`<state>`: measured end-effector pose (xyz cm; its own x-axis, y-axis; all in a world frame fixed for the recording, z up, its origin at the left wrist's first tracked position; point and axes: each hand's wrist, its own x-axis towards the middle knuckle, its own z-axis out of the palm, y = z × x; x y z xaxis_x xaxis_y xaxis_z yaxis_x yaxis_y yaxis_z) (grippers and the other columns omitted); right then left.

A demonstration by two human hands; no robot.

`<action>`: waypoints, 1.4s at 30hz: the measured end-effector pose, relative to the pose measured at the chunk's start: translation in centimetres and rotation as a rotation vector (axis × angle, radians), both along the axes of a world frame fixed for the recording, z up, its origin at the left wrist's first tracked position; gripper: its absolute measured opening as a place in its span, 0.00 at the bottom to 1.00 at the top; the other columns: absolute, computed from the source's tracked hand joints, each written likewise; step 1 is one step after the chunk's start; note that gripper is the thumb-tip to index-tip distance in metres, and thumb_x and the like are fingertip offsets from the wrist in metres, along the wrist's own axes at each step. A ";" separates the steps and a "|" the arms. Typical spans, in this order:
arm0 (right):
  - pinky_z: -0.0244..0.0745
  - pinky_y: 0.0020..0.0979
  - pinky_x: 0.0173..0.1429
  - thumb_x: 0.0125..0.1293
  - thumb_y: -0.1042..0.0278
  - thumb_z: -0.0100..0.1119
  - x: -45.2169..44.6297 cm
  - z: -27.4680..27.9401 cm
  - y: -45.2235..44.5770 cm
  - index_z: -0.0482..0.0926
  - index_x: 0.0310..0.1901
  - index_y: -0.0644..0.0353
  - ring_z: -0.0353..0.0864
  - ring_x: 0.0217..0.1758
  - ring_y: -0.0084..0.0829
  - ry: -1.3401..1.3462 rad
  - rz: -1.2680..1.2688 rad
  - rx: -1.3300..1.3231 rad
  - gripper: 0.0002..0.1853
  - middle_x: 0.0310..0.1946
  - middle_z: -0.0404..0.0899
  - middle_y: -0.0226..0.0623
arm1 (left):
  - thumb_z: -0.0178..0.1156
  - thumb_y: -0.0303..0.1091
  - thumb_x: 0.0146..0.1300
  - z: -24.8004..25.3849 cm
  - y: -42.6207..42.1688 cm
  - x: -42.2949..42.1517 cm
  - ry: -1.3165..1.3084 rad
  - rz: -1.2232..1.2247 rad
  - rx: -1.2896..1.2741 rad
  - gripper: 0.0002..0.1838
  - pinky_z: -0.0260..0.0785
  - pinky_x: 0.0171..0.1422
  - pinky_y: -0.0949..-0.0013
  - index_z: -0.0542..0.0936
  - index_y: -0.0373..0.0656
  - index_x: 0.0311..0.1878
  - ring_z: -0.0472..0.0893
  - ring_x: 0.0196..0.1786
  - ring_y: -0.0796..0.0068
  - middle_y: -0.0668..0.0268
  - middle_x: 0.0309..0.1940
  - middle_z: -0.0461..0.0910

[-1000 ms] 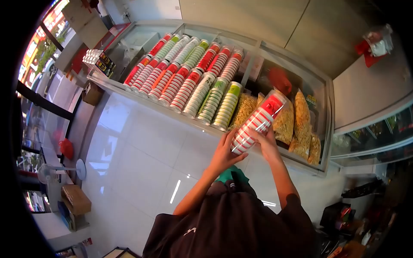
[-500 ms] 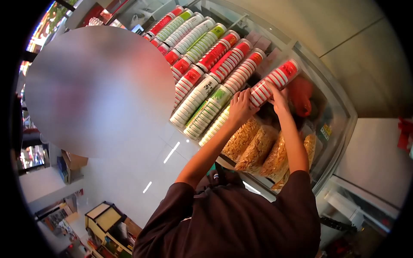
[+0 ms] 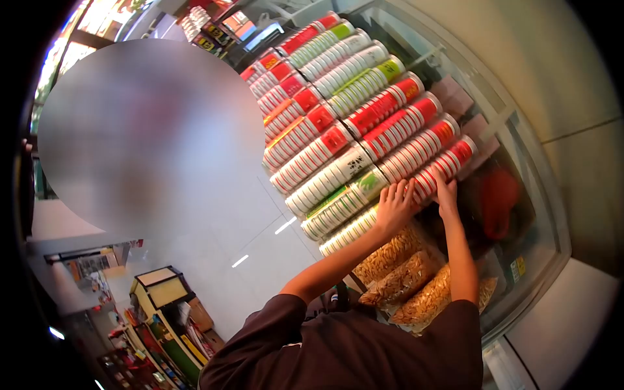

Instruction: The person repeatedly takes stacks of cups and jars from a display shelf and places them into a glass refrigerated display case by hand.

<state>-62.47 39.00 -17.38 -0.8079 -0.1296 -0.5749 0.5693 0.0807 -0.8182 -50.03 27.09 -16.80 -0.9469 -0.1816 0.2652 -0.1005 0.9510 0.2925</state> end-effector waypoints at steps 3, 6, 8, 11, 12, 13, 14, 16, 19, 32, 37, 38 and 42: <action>0.78 0.32 0.44 0.60 0.50 0.64 0.1 -0.5 0.2 0.63 0.59 0.64 0.77 0.50 0.30 -0.016 0.041 -0.047 0.34 0.51 0.72 0.40 | 0.64 0.49 0.52 0.0 0.1 0.1 -0.014 0.040 0.054 0.39 0.58 0.62 0.57 0.64 0.40 0.65 0.67 0.59 0.61 0.60 0.58 0.68; 0.77 0.30 0.44 0.58 0.48 0.65 0.4 0.6 1.1 0.66 0.57 0.64 0.76 0.50 0.28 -0.066 0.126 -0.056 0.34 0.49 0.74 0.40 | 0.63 0.47 0.53 1.5 -0.8 1.9 0.053 0.020 0.142 0.38 0.56 0.64 0.56 0.64 0.40 0.65 0.66 0.61 0.59 0.59 0.59 0.67; 0.70 0.33 0.55 0.54 0.45 0.66 1.5 2.2 0.2 0.66 0.56 0.68 0.75 0.52 0.30 0.023 0.154 0.275 0.38 0.50 0.73 0.43 | 0.62 0.45 0.55 4.2 -2.4 5.1 0.071 0.007 0.244 0.37 0.56 0.64 0.56 0.63 0.42 0.66 0.65 0.62 0.59 0.59 0.60 0.66; 0.52 0.36 0.71 0.57 0.51 0.64 2.3 -3.2 0.9 0.53 0.66 0.75 0.59 0.69 0.42 0.510 0.198 0.243 0.46 0.65 0.60 0.58 | 0.60 0.39 0.57 6.2 -6.3 13.0 0.148 0.030 0.482 0.33 0.55 0.65 0.55 0.63 0.44 0.65 0.64 0.63 0.54 0.56 0.60 0.65; 0.49 0.36 0.72 0.61 0.53 0.61 4.0 -2.7 -0.6 0.52 0.67 0.73 0.56 0.71 0.43 0.774 0.202 0.219 0.43 0.66 0.58 0.58 | 0.60 0.38 0.57 5.7 -7.8 16.1 0.169 0.088 0.480 0.32 0.56 0.65 0.54 0.64 0.44 0.64 0.64 0.62 0.53 0.55 0.59 0.65; 0.49 0.36 0.72 0.63 0.57 0.59 6.9 -1.2 -3.5 0.54 0.67 0.72 0.57 0.70 0.43 0.797 0.209 0.156 0.38 0.67 0.58 0.55 | 0.60 0.37 0.57 5.0 -9.8 20.0 0.210 0.192 0.456 0.31 0.57 0.65 0.54 0.64 0.43 0.64 0.64 0.62 0.53 0.54 0.59 0.66; 0.50 0.36 0.72 0.65 0.61 0.58 9.5 2.6 -6.4 0.57 0.66 0.71 0.58 0.69 0.42 0.746 0.434 0.148 0.34 0.67 0.58 0.54 | 0.60 0.36 0.57 4.6 -11.4 24.2 0.263 0.285 0.427 0.30 0.58 0.65 0.54 0.65 0.42 0.63 0.65 0.61 0.53 0.54 0.58 0.66; 0.61 0.36 0.67 0.67 0.66 0.56 14.8 2.2 -10.4 0.59 0.66 0.70 0.67 0.64 0.41 0.826 0.636 -0.029 0.30 0.65 0.62 0.52 | 0.59 0.34 0.57 2.4 -13.0 33.2 0.336 0.557 0.332 0.28 0.59 0.64 0.54 0.65 0.41 0.61 0.66 0.60 0.53 0.54 0.58 0.67; 0.70 0.32 0.59 0.68 0.66 0.53 29.4 2.5 -16.2 0.63 0.64 0.67 0.74 0.56 0.37 0.831 0.944 -0.151 0.26 0.58 0.71 0.46 | 0.58 0.37 0.57 0.5 -12.3 48.9 0.284 1.020 0.320 0.25 0.62 0.61 0.53 0.67 0.42 0.58 0.67 0.61 0.54 0.56 0.59 0.67; 0.76 0.30 0.36 0.61 0.57 0.59 80.6 -2.7 -22.7 0.71 0.56 0.65 0.81 0.34 0.31 0.411 2.677 -0.039 0.26 0.38 0.81 0.44 | 0.54 0.54 0.57 -18.4 28.4 91.0 0.299 2.714 1.158 0.31 0.67 0.59 0.51 0.73 0.34 0.52 0.73 0.57 0.46 0.47 0.53 0.74; 0.75 0.33 0.25 0.61 0.55 0.56 76.5 -17.4 -27.6 0.73 0.51 0.62 0.79 0.24 0.33 0.448 2.816 0.830 0.22 0.29 0.79 0.41 | 0.51 0.54 0.60 -20.1 42.1 85.1 0.336 2.764 1.254 0.27 0.74 0.43 0.56 0.80 0.34 0.29 0.82 0.32 0.51 0.48 0.26 0.80; 0.73 0.43 0.55 0.56 0.38 0.63 73.6 -13.2 -28.5 0.65 0.65 0.47 0.75 0.49 0.39 0.029 2.645 1.039 0.38 0.47 0.76 0.45 | 0.51 0.52 0.60 -20.3 43.2 84.2 0.346 2.801 1.400 0.25 0.74 0.36 0.58 0.80 0.36 0.24 0.79 0.23 0.55 0.52 0.20 0.79; 0.71 0.41 0.41 0.58 0.46 0.58 74.4 -13.3 -33.4 0.68 0.52 0.53 0.75 0.37 0.40 0.078 2.414 1.290 0.26 0.37 0.75 0.45 | 0.47 0.52 0.60 -18.4 41.3 81.3 0.542 2.685 2.156 0.25 0.69 0.54 0.50 0.80 0.38 0.40 0.78 0.45 0.44 0.48 0.41 0.80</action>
